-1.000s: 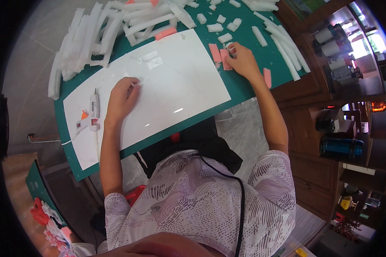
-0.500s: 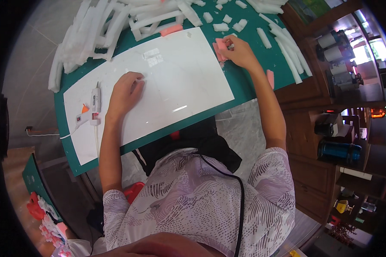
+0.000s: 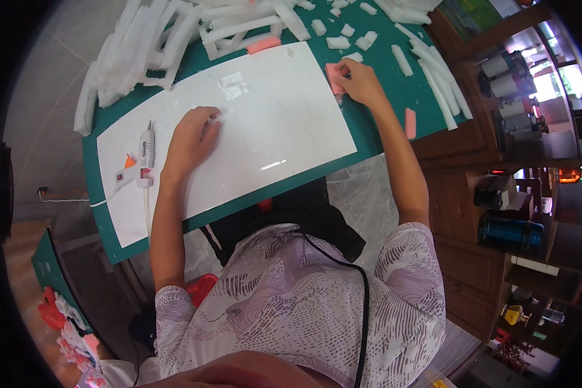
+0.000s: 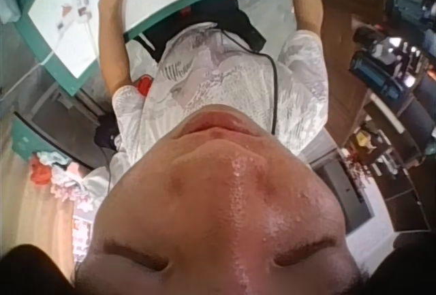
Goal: The person assembles foam structures by applying hot glue with a glue gun and attaching foam pieces together by hand.
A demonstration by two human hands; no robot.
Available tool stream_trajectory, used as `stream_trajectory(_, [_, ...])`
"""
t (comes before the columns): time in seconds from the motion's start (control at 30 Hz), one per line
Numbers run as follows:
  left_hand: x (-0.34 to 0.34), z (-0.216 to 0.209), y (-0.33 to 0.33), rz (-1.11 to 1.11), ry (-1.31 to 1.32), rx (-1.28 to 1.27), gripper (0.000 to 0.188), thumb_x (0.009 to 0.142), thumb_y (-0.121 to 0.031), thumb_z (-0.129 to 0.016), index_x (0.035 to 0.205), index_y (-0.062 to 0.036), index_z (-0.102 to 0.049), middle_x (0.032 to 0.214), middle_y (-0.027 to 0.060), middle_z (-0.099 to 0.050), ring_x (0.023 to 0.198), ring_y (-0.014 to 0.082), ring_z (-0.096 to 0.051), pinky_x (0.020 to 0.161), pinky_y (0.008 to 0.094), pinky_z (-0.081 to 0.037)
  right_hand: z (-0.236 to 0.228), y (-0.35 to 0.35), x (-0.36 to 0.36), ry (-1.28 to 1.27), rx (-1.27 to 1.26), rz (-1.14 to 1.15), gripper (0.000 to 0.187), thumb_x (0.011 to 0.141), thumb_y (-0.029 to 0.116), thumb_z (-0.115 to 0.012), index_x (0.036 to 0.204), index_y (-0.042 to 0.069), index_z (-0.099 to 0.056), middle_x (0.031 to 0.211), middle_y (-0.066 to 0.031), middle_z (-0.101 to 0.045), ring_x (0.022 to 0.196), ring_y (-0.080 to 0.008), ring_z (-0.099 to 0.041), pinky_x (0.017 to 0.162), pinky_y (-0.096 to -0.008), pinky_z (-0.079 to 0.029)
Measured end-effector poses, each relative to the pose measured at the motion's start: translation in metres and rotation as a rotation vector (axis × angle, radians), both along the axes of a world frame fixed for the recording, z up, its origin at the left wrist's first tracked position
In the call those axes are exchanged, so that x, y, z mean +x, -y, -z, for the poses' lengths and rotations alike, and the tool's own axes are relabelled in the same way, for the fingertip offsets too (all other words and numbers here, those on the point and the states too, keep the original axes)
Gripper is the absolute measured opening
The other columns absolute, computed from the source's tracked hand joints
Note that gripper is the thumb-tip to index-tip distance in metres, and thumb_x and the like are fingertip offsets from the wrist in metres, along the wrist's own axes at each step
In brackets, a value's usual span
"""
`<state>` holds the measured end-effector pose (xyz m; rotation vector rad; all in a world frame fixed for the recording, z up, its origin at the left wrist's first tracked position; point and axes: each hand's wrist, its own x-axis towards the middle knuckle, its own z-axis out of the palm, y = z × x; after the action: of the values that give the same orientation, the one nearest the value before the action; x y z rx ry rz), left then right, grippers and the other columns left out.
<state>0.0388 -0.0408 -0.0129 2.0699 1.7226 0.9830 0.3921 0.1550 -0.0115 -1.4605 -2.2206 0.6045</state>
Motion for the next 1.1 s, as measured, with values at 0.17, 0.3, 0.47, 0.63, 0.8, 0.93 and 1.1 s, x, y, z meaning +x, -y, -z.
stream_trajectory(0.17, [0.0, 0.0, 0.001, -0.002, 0.004, 0.0, 0.019, 0.088, -0.008, -0.064, 0.106, -0.0025, -0.064, 0.1, 0.0145, -0.066, 0.095, 0.031, -0.062, 0.085, 0.0381, -0.05, -0.006, 0.008, -0.011, 0.019, -0.036, 0.067, 0.039, 0.078, 0.018, -0.074, 0.114, 0.008, -0.064, 0.097, -0.0145, -0.072, 0.088, -0.0311, -0.069, 0.077, -0.0383, -0.053])
stream_trajectory(0.3, [0.0, -0.001, 0.001, 0.012, -0.003, 0.005, 0.019, 0.088, -0.008, -0.064, 0.106, -0.0023, -0.064, 0.101, 0.0147, -0.066, 0.096, 0.0318, -0.061, 0.085, 0.0383, -0.049, -0.009, 0.012, -0.021, 0.087, -0.002, 0.112, 0.046, 0.076, 0.019, -0.075, 0.119, 0.009, -0.062, 0.096, -0.0142, -0.071, 0.088, -0.0312, -0.068, 0.078, -0.0391, -0.053])
stream_trajectory(0.47, [-0.001, 0.0, 0.001, 0.027, -0.012, 0.027, 0.019, 0.087, -0.008, -0.065, 0.105, -0.0019, -0.064, 0.101, 0.0147, -0.066, 0.097, 0.0322, -0.061, 0.086, 0.0387, -0.049, -0.009, 0.012, -0.024, 0.03, 0.033, 0.096, 0.049, 0.076, 0.016, -0.073, 0.123, 0.008, -0.061, 0.094, -0.0143, -0.069, 0.088, -0.0314, -0.068, 0.079, -0.0387, -0.053])
stream_trajectory(0.63, [-0.001, 0.002, 0.001, 0.009, 0.039, -0.009, 0.022, 0.088, -0.008, -0.065, 0.109, -0.0016, -0.063, 0.103, 0.0147, -0.066, 0.093, 0.0293, -0.063, 0.083, 0.0365, -0.05, -0.037, 0.024, -0.024, -0.31, -0.042, 0.133, 0.048, 0.08, 0.007, -0.073, 0.127, 0.008, -0.059, 0.105, -0.0077, -0.061, 0.083, -0.0157, -0.065, 0.071, -0.0277, -0.054])
stream_trajectory(0.8, [0.018, -0.019, 0.003, 0.05, 0.36, -0.062, 0.035, 0.087, -0.007, -0.068, 0.121, -0.003, -0.061, 0.111, 0.0125, -0.067, 0.087, 0.0219, -0.063, 0.077, 0.03, -0.052, -0.047, 0.062, -0.046, -0.361, -0.091, -0.197, 0.049, 0.08, 0.006, -0.074, 0.126, 0.007, -0.059, 0.112, -0.0075, -0.058, 0.085, -0.0142, -0.064, 0.073, -0.0276, -0.055])
stream_trajectory(0.93, [0.024, -0.017, 0.006, 0.2, 0.619, -0.165, 0.044, 0.085, -0.003, -0.071, 0.127, -0.0046, -0.06, 0.116, 0.0104, -0.067, 0.093, 0.0178, -0.064, 0.081, 0.0278, -0.052, -0.056, 0.111, -0.093, -0.231, -0.039, -0.585, 0.04, 0.083, 0.01, -0.073, 0.12, 0.005, -0.061, 0.114, -0.0095, -0.06, 0.1, -0.022, -0.062, 0.086, -0.0332, -0.053])
stream_trajectory(1.1, [0.021, -0.006, 0.004, 0.32, 0.638, -0.265, 0.039, 0.087, 0.0, -0.069, 0.125, 0.0, -0.06, 0.115, 0.011, -0.066, 0.104, 0.0162, -0.063, 0.091, 0.0295, -0.051, -0.051, 0.122, -0.116, -0.229, 0.022, -0.685, 0.036, 0.085, 0.016, -0.072, 0.118, 0.005, -0.062, 0.111, -0.0108, -0.063, 0.098, -0.0239, -0.063, 0.086, -0.0339, -0.053])
